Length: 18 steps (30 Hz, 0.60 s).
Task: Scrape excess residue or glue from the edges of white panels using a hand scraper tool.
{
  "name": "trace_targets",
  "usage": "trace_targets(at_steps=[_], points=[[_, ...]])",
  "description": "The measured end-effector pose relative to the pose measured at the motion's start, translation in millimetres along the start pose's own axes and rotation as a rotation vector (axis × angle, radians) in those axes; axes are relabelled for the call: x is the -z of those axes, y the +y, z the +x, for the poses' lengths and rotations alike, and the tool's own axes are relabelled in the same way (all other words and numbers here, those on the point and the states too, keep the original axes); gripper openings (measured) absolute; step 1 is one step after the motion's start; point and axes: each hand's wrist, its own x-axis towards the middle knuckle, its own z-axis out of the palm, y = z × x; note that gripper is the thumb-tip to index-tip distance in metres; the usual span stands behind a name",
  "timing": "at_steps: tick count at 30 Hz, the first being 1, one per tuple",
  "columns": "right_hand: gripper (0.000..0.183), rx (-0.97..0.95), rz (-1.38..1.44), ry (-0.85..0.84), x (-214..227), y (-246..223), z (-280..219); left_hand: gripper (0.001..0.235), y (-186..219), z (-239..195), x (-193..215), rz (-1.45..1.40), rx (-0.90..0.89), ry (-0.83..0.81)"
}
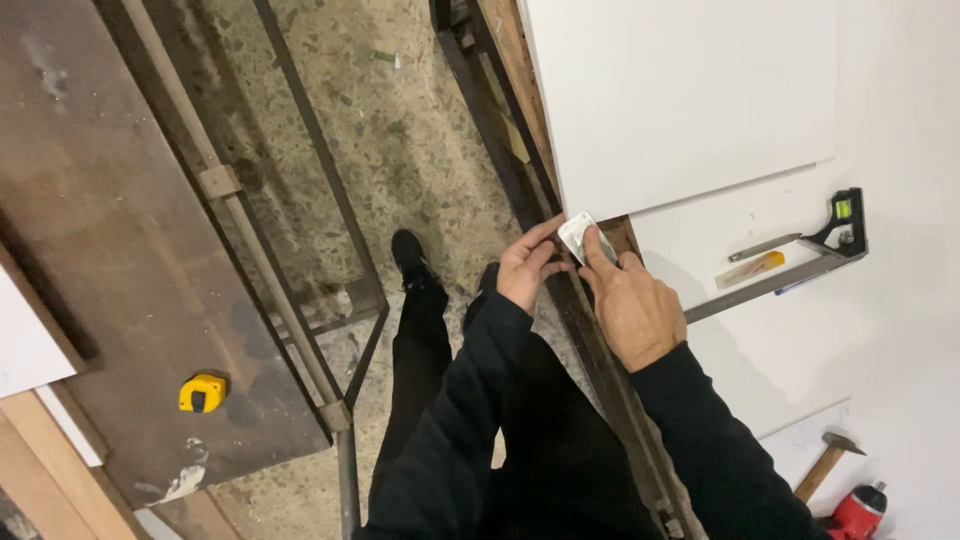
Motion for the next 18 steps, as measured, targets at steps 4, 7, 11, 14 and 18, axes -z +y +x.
trace_targets(at_steps=[4,7,11,14,18], points=[[0.054,0.026,-0.054,0.044,0,0,2,0.041,-2,2,-2,-0.005,-0.018,0.01],[0.054,0.016,-0.069,0.034,-1,1,1,0.042,0,2,-2,-0.006,-0.07,-0.068],[0.057,-0.004,-0.055,-0.003,2,1,5,0.04,-8,1,0,0.034,-0.077,-0.037],[0.057,-0.033,-0.071,-0.014,0,-2,2,0.041,-25,4,9,0.028,-0.123,-0.058],[0.056,0.011,-0.086,0.085,3,-4,15,0.041,-19,7,1,-0.018,-0.132,-0.035]])
